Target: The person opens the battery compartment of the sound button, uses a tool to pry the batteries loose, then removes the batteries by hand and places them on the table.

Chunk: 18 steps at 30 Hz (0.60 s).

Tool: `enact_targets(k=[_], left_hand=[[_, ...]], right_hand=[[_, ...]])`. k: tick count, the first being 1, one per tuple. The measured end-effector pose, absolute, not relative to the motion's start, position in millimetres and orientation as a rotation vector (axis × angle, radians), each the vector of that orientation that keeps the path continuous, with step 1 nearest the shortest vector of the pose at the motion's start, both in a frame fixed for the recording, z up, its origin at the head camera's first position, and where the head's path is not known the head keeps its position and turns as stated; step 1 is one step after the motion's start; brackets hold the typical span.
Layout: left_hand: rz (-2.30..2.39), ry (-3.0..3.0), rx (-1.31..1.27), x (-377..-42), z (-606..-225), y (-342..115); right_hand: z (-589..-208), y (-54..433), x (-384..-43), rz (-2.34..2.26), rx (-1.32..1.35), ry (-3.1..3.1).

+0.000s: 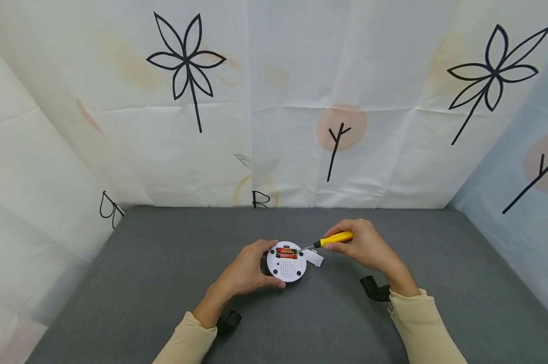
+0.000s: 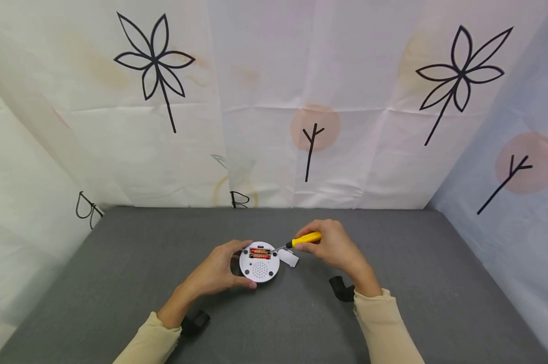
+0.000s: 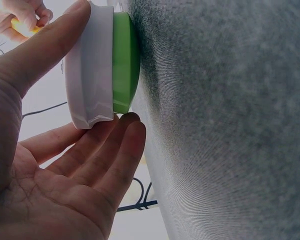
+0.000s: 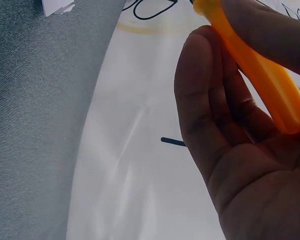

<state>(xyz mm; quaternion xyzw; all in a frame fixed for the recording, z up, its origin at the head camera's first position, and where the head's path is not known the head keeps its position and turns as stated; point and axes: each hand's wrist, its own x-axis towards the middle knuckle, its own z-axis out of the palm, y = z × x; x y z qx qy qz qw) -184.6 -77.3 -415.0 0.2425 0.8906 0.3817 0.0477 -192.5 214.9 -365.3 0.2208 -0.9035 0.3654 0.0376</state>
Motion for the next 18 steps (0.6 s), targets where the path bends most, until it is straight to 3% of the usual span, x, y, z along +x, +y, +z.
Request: enact_targets(k=[18], left_hand=[[1.176, 2.736, 0.732, -185.6, -416.8, -77.2]], right_hand=[[-365.5, 204.4, -191.9, 1.084, 0.628, -2.846]])
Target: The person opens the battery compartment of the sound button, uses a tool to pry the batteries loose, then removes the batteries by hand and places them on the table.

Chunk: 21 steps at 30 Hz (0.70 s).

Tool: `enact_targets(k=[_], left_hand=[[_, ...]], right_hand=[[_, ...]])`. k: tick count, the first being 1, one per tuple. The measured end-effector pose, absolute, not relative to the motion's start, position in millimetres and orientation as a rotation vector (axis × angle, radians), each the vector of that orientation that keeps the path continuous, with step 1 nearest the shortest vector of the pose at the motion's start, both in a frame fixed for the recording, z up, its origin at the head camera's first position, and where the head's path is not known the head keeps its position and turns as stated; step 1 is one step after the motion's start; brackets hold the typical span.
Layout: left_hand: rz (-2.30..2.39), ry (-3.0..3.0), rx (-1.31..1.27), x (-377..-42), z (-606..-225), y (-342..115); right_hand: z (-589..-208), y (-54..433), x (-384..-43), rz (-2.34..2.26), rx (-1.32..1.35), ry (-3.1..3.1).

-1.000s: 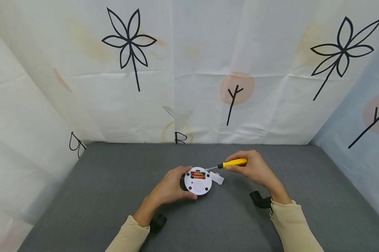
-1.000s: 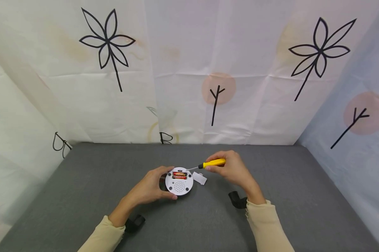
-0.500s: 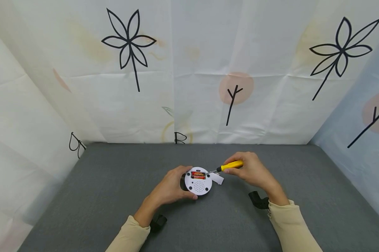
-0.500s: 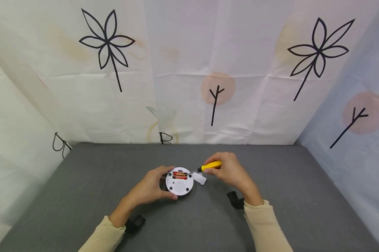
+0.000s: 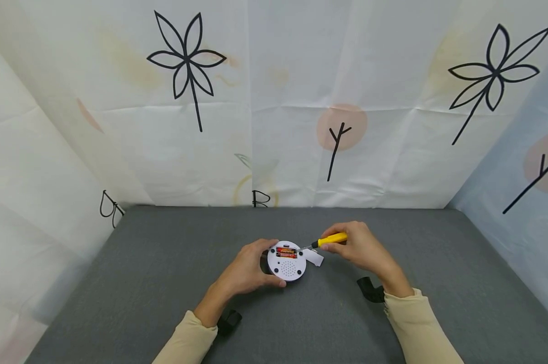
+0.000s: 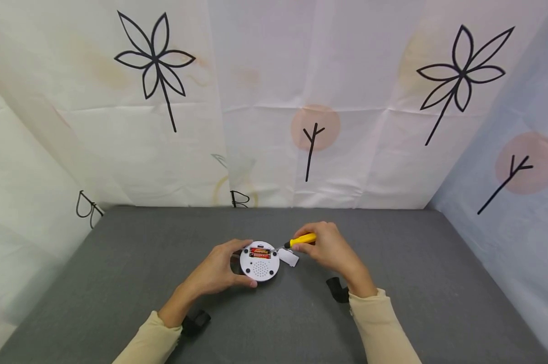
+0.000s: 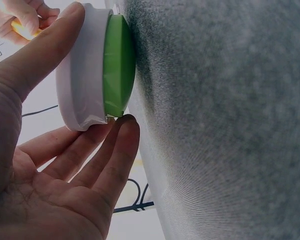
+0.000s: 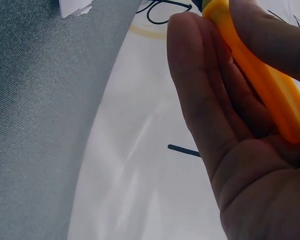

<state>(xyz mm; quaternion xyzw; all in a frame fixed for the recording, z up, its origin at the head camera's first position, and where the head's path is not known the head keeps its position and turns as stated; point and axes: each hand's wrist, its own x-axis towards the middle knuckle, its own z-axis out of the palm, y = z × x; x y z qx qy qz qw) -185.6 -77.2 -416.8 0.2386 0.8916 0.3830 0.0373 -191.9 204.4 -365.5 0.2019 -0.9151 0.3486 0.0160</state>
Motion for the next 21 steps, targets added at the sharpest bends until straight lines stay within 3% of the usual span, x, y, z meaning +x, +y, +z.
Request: enact_targets(k=[21], left_hand=[[1.323, 2.635, 0.676, -188.6, -422.1, -76.9]], right_hand=[[-383.6, 211.1, -201.2, 1.316, 0.686, -2.738]])
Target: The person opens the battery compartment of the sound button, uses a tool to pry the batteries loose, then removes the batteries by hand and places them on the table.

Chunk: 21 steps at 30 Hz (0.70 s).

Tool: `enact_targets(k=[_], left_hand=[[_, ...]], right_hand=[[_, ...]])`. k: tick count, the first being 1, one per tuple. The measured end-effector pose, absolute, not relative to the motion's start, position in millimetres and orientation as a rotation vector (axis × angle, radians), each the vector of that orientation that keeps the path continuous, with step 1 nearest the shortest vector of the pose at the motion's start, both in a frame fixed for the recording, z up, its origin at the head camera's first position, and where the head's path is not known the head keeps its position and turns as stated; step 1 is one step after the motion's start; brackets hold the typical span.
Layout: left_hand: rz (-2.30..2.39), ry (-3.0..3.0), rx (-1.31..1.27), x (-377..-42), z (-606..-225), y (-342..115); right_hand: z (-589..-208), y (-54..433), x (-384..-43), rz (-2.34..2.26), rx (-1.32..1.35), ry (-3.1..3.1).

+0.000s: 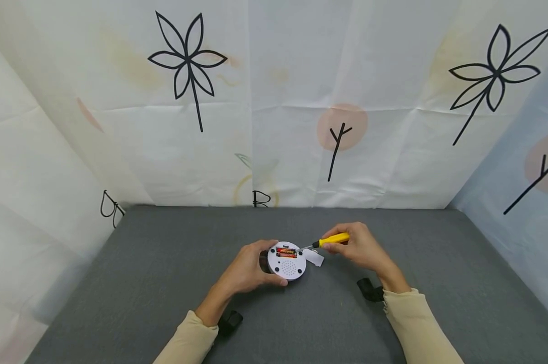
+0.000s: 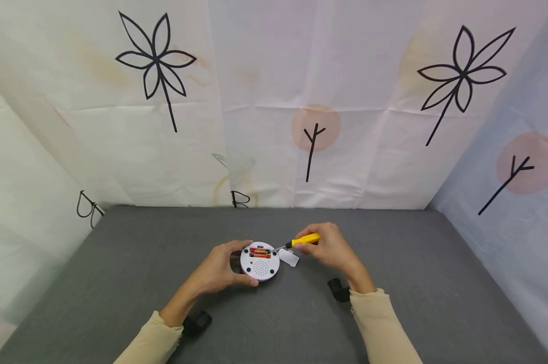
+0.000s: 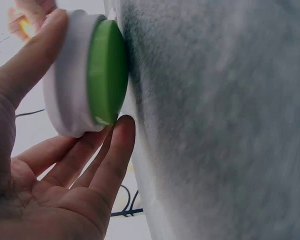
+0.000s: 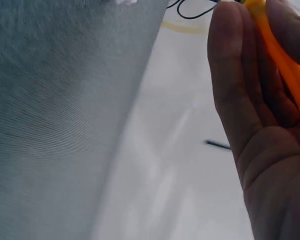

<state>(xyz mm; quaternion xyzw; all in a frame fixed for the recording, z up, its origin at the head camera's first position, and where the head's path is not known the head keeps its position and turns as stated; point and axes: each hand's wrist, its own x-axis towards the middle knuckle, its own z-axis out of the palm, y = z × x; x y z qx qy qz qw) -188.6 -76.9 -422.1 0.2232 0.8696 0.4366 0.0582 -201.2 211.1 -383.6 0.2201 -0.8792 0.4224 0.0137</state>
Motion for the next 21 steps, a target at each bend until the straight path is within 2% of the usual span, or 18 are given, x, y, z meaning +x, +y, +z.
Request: enact_targets(k=[6, 21], left_hand=[[1.445, 2.523, 0.638, -192.8, -424.3, -78.6], [1.587, 2.366, 0.549, -195.7, -427.5, -85.4]], right_hand=[[-382.7, 207.5, -200.0, 1.246, 0.729, -2.726], [-420.1, 226.6, -219.4, 1.925, 0.570, -2.624]])
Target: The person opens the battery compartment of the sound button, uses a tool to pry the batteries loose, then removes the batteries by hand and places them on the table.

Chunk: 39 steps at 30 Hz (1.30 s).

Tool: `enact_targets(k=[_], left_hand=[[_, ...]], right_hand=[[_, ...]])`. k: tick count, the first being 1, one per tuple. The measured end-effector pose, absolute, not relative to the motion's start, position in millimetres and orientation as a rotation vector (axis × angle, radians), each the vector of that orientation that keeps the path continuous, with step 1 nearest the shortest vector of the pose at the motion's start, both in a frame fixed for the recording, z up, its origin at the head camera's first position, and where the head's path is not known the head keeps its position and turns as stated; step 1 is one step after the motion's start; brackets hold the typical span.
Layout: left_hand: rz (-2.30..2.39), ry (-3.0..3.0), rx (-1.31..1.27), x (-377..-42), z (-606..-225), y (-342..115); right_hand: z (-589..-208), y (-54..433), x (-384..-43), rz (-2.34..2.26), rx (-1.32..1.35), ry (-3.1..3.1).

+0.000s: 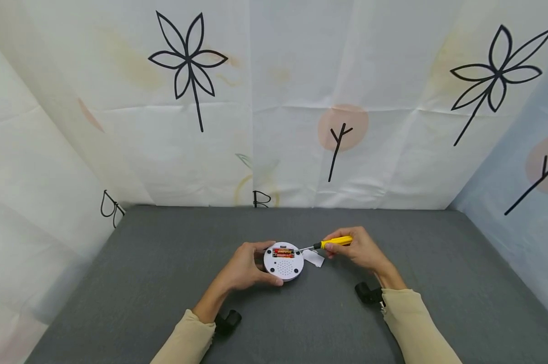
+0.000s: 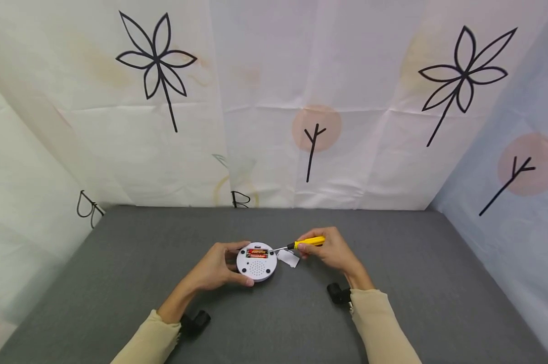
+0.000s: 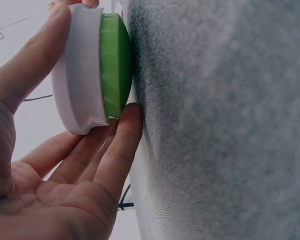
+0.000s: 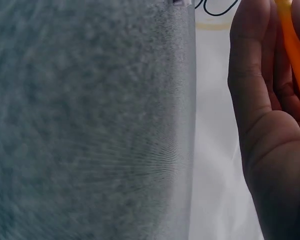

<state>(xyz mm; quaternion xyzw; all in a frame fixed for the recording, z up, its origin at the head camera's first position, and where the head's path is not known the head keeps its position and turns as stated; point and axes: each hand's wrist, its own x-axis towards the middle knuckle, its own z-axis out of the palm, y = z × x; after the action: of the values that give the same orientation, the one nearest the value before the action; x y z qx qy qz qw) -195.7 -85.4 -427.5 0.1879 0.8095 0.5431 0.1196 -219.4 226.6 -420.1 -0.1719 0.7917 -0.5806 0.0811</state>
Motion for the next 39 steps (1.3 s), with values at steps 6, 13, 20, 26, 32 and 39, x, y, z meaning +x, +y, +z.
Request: enact_targets(k=[6, 13, 20, 26, 32, 39], left_hand=[[1.578, 2.359, 0.537, -196.3, -425.9, -86.8], [1.535, 2.362, 0.551, -194.6, -423.9, -84.6], [1.477, 2.394, 0.565, -193.4, -421.6, -86.2], [1.441, 2.438, 0.528, -194.0, -418.1, -91.0], [1.323, 2.514, 0.530, -195.2, -415.1, -97.7], [1.262, 2.484, 0.588, -196.5, -414.8, -101.6]], right_hand=[[-419.4, 228.6, -219.8, -1.792, -0.489, 2.310], [-413.7, 230.2, -217.6, -1.773, -0.492, 2.326], [-410.8, 232.3, -216.4, -1.749, -0.489, 2.374], [-410.1, 235.7, -217.9, -1.752, -0.497, 2.388], [-409.6, 237.5, -218.2, -1.749, -0.489, 2.389], [-408.7, 236.5, -218.0, -1.750, -0.459, 2.391]])
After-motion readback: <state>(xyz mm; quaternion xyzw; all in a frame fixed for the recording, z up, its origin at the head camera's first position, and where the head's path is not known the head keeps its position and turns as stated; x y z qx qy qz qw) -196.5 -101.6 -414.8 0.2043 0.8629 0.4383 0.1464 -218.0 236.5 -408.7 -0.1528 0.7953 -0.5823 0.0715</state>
